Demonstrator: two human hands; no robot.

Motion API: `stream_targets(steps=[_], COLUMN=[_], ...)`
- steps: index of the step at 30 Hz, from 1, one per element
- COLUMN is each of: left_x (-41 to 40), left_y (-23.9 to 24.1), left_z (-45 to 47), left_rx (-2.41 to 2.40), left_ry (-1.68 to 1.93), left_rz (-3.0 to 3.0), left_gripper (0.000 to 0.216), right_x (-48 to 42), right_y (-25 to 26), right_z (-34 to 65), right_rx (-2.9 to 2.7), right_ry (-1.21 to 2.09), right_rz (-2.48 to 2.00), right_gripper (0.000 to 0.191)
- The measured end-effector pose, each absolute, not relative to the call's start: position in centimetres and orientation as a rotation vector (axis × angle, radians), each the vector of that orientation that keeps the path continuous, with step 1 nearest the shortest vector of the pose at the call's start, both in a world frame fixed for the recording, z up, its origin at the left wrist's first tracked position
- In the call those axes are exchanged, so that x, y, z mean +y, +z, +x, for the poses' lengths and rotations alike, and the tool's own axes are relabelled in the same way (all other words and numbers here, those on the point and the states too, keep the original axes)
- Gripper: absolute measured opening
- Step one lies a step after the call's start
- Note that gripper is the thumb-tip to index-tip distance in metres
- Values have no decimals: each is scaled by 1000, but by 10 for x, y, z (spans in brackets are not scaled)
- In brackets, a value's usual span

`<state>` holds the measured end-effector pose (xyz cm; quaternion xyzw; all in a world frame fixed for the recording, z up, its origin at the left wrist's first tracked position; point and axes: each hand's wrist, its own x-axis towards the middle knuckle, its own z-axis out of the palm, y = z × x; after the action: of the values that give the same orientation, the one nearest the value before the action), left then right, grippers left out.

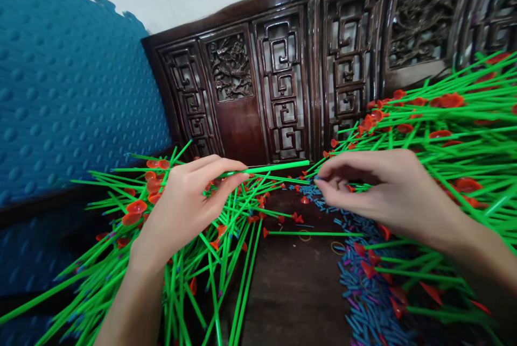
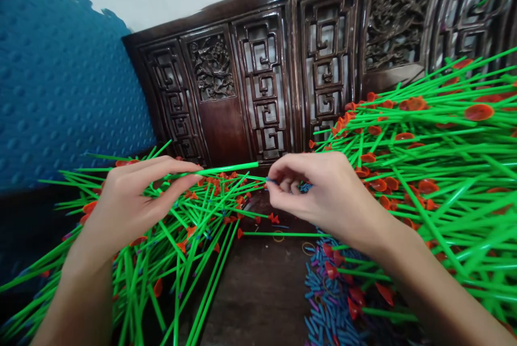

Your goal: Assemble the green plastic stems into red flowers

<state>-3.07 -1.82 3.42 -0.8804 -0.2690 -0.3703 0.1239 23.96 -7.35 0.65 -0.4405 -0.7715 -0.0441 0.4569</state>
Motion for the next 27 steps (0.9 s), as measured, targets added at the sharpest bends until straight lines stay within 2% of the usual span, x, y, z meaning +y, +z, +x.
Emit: stream_targets(steps=[6,27], left_x=[-20,-21], left_y=[34,35], left_z=[-31,-31], left_rx=[-762,-744], left_ry=[-1109,-1129], left_rz=[-2565,-2585], left_gripper=[12,12], right_x=[-82,-83], right_y=[12,14], right_z=[235,231], right_rx=[-1745,-1773], right_ry=[-299,-363], right_rz=[-989,-960], right_gripper=[10,15])
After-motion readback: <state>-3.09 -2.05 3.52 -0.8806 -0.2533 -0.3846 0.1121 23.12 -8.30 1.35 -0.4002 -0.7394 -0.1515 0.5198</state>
